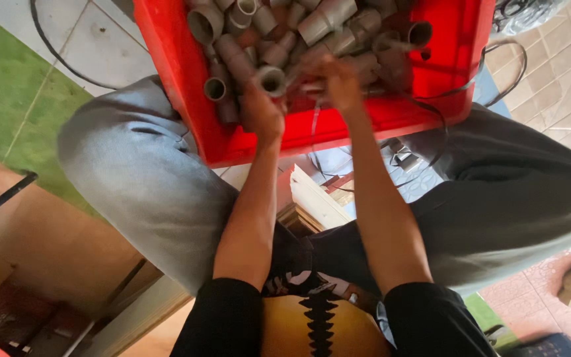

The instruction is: The person sits cross-legged on the floor and repeatedly picks up metal pipe fittings from a red crate. They wrap a thin metal wire around each fitting to secure it, then place the bundled item onto a pile on the floor.

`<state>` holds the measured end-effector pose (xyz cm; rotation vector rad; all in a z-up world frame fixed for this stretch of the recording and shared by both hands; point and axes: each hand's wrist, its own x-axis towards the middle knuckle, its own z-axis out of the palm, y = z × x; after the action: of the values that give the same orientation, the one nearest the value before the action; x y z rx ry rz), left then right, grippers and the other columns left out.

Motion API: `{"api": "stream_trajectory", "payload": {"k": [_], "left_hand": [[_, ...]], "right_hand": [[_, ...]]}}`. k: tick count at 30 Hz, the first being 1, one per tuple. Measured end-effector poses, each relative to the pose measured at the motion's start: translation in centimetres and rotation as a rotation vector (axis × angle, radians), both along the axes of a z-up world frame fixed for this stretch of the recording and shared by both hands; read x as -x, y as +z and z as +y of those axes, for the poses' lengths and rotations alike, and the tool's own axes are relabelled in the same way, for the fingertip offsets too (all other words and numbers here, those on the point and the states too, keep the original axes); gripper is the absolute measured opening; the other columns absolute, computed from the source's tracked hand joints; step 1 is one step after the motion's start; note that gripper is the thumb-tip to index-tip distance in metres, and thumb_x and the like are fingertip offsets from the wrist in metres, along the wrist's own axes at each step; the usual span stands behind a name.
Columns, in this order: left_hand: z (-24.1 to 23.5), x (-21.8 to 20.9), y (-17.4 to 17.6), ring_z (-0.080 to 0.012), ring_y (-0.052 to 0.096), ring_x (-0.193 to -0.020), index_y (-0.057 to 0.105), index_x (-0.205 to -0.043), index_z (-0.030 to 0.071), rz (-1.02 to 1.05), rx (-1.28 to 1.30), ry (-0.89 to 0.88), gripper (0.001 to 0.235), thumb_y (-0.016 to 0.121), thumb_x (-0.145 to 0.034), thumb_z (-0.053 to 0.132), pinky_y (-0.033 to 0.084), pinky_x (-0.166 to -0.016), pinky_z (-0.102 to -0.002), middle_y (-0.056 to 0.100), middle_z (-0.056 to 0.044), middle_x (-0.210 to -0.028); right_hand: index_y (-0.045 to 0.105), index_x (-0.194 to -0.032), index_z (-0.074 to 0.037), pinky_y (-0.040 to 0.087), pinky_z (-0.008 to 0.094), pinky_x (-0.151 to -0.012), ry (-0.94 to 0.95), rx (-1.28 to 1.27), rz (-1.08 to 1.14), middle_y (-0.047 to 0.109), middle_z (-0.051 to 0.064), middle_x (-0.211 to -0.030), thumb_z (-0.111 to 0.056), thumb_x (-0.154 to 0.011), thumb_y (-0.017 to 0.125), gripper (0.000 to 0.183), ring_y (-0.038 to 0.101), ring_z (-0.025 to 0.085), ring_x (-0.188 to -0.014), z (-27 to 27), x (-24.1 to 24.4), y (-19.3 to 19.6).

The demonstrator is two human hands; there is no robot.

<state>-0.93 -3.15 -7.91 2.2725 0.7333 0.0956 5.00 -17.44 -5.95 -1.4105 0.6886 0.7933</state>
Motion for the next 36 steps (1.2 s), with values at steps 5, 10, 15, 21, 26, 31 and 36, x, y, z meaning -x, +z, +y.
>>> {"api": "stream_trajectory", "payload": {"k": [5, 10, 15, 21, 26, 31, 36], "left_hand": [[2.3, 0.9, -1.1, -0.0359, 0.067, -0.101, 0.058, -0.108, 0.003, 0.208, 0.170, 0.348, 0.076, 0.093, -0.059, 0.049, 0.053, -0.088, -0.044, 0.070, -0.020, -0.104], [0.6, 1.5, -1.0, -0.0329, 0.072, -0.094, 0.078, -0.085, 0.017, 0.524, 0.157, 0.221, 0.038, 0.064, -0.083, 0.052, 0.057, -0.083, -0.048, 0.076, -0.005, -0.085], [-1.4, -0.1, -0.4, -0.0431, 0.063, -0.109, 0.074, -0.084, 0.005, 0.397, 0.483, -0.126, 0.077, 0.027, -0.095, 0.065, 0.040, -0.103, -0.056, 0.072, -0.022, -0.090], [-2.7, 0.3, -0.7, -0.0315, 0.069, -0.093, 0.065, -0.092, 0.014, 0.198, 0.090, -0.200, 0.035, 0.062, -0.091, 0.048, 0.055, -0.078, -0.049, 0.067, -0.011, -0.087], [-3.9, -2.2, 1.9, -0.0409, 0.056, -0.114, 0.054, -0.115, 0.003, 0.217, 0.259, -0.175, 0.071, 0.059, -0.084, 0.067, 0.046, -0.097, -0.050, 0.055, -0.023, -0.118], [-3.5, -2.2, 1.8, -0.0379, 0.057, -0.124, 0.054, -0.131, -0.003, 0.269, 0.572, -0.132, 0.087, 0.075, -0.079, 0.064, 0.050, -0.103, -0.044, 0.060, -0.026, -0.128], [-1.6, -1.1, -0.9, -0.0285, 0.070, -0.086, 0.064, -0.079, 0.010, 0.159, 0.315, 0.126, 0.041, 0.048, -0.101, 0.041, 0.052, -0.085, -0.043, 0.068, -0.011, -0.070]], "right_hand": [[0.065, -0.109, 0.004, 0.057, 0.041, -0.070, 0.665, 0.495, -0.256, 0.074, 0.023, -0.091, -0.038, -0.097, 0.055, 0.044, 0.071, 0.031, -0.080, -7.4, -0.3, -3.8], [0.072, -0.107, -0.006, 0.053, 0.049, -0.087, 0.352, 0.740, -0.072, 0.071, 0.017, -0.104, -0.063, -0.102, 0.038, 0.067, 0.065, 0.035, -0.107, -11.2, 0.2, -8.5], [0.065, -0.127, -0.010, 0.046, 0.048, -0.102, 0.275, 0.632, -0.159, 0.064, 0.018, -0.124, -0.064, -0.105, 0.026, 0.069, 0.058, 0.034, -0.121, -10.7, -0.1, -7.1], [0.060, -0.125, 0.009, 0.053, 0.052, -0.095, 0.210, 0.360, -0.157, 0.056, 0.032, -0.123, -0.039, -0.109, 0.035, 0.057, 0.058, 0.045, -0.114, -8.2, 0.9, -5.1], [0.072, -0.109, -0.004, 0.038, 0.048, -0.111, 0.775, 0.399, -0.404, 0.064, 0.026, -0.120, -0.034, -0.103, 0.036, 0.047, 0.053, 0.042, -0.123, -3.2, 2.5, -4.8], [0.051, -0.146, -0.017, 0.025, 0.039, -0.122, 0.505, 0.168, 0.026, 0.042, 0.009, -0.155, -0.070, -0.100, 0.037, 0.071, 0.033, 0.027, -0.146, -1.3, 2.9, -2.5], [0.063, -0.126, -0.012, 0.036, 0.044, -0.114, 1.024, 0.487, -0.282, 0.060, 0.011, -0.135, -0.042, -0.107, 0.029, 0.049, 0.048, 0.029, -0.135, -1.6, 3.6, -2.4]]}}
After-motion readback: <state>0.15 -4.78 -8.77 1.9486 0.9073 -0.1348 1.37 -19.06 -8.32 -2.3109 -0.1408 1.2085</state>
